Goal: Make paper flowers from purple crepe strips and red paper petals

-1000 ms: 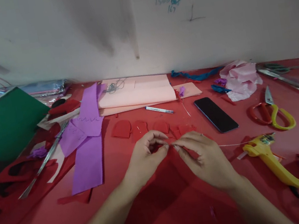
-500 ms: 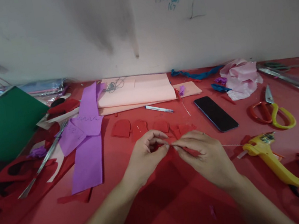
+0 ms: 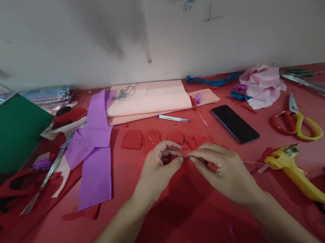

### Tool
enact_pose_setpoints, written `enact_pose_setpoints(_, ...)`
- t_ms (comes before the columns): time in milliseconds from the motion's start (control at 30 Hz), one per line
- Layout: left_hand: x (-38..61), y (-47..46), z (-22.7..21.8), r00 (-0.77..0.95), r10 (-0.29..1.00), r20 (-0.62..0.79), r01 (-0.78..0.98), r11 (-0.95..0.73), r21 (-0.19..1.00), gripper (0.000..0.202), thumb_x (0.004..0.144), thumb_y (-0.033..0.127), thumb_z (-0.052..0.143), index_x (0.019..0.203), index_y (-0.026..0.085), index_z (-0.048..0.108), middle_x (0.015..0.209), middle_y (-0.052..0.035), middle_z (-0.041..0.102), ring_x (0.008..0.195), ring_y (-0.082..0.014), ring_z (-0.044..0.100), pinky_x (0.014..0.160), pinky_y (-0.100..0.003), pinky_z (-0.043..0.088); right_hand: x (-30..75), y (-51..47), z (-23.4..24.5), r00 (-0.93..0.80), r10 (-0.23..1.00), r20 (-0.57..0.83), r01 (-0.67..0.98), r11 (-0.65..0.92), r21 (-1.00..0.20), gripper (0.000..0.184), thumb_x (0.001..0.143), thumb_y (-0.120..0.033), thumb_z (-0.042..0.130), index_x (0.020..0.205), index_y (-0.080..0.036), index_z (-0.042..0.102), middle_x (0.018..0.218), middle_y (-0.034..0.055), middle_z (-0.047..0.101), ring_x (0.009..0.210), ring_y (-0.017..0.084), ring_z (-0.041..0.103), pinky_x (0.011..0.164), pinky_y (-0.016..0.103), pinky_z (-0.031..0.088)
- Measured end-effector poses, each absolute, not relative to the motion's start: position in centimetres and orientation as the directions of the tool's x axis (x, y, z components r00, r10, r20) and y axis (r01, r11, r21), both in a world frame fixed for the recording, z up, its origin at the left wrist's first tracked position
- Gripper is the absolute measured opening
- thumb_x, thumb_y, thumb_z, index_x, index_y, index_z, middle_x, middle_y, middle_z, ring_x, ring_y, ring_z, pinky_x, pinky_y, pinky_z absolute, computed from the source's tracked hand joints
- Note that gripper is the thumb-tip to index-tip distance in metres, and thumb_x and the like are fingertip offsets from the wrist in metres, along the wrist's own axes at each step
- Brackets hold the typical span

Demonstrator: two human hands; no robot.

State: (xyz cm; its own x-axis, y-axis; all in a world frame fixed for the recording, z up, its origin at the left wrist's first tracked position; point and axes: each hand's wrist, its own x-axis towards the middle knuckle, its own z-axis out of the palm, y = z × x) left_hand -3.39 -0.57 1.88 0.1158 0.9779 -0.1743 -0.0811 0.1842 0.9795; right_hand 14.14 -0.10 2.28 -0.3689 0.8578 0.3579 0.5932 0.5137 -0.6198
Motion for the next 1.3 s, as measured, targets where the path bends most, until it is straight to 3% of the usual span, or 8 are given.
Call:
enact_pose_setpoints(233, -3.41, -0.67, 1.91, 0.12, 0.972, -0.203, -0.117, 0.217, 0.969, 0.018, 0.077, 0.015, 0.064, 0.095, 0.021, 0.06, 0.08, 0.0013, 0.062, 0.075, -0.0107, 0.056, 0.071, -0.024, 0.041, 13.98, -0.11, 2.22, -0.344, 0.854, 0.391, 0.612, 0.519, -0.596, 0.015, 0.088, -0.016, 0.056, 0.09, -0.022, 0.069, 0.082, 0.0007, 0.068, 0.075, 0.014, 0.063, 0.07, 0.026, 0.048)
enact_pose_setpoints(567, -3.41, -0.56, 1.85, 0.108, 0.97, -0.216, -0.209, 0.235, 0.949, 0.017, 0.077, 0.016, 0.066, 0.092, 0.019, 0.059, 0.075, 0.003, 0.063, 0.071, -0.0085, 0.056, 0.068, -0.021, 0.042, 13.68, -0.54, 1.69, -0.367, 0.754, 0.544, 0.636, 0.631, -0.445, 0.016, 0.089, -0.012, 0.055, 0.092, -0.019, 0.07, 0.082, 0.0034, 0.068, 0.076, 0.016, 0.061, 0.074, 0.029, 0.048)
enact_pose_setpoints(900, -3.33, -0.55, 2.05, 0.098, 0.972, -0.214, -0.18, 0.228, 0.957, 0.021, 0.076, 0.011, 0.064, 0.093, 0.02, 0.057, 0.073, 0.0044, 0.061, 0.069, -0.0074, 0.053, 0.068, -0.021, 0.041, 14.0, -0.38, 1.8, -0.367, 0.772, 0.519, 0.575, 0.627, -0.526, 0.018, 0.088, -0.01, 0.058, 0.095, -0.019, 0.071, 0.085, 0.0033, 0.067, 0.08, 0.015, 0.061, 0.075, 0.027, 0.049)
enact_pose_setpoints(1067, -3.3, -0.51, 2.05, 0.1, 0.97, -0.222, -0.137, 0.234, 0.962, 0.023, 0.075, 0.012, 0.063, 0.095, 0.021, 0.055, 0.073, 0.0048, 0.062, 0.067, -0.0074, 0.052, 0.066, -0.021, 0.04, 14.11, -0.44, 2.24, -0.371, 0.822, 0.431, 0.559, 0.569, -0.603, 0.021, 0.088, -0.014, 0.056, 0.103, -0.018, 0.069, 0.092, 0.0053, 0.066, 0.085, 0.016, 0.062, 0.077, 0.028, 0.05)
enact_pose_setpoints(1300, -3.27, -0.5, 2.11, 0.107, 0.975, -0.195, -0.059, 0.202, 0.978, 0.025, 0.076, 0.012, 0.061, 0.098, 0.021, 0.054, 0.075, 0.004, 0.063, 0.07, -0.009, 0.054, 0.067, -0.022, 0.04, 14.09, -0.3, 2.23, -0.38, 0.842, 0.384, 0.598, 0.54, -0.592, 0.016, 0.089, -0.015, 0.054, 0.093, -0.019, 0.069, 0.086, 0.0032, 0.065, 0.079, 0.015, 0.06, 0.072, 0.027, 0.047)
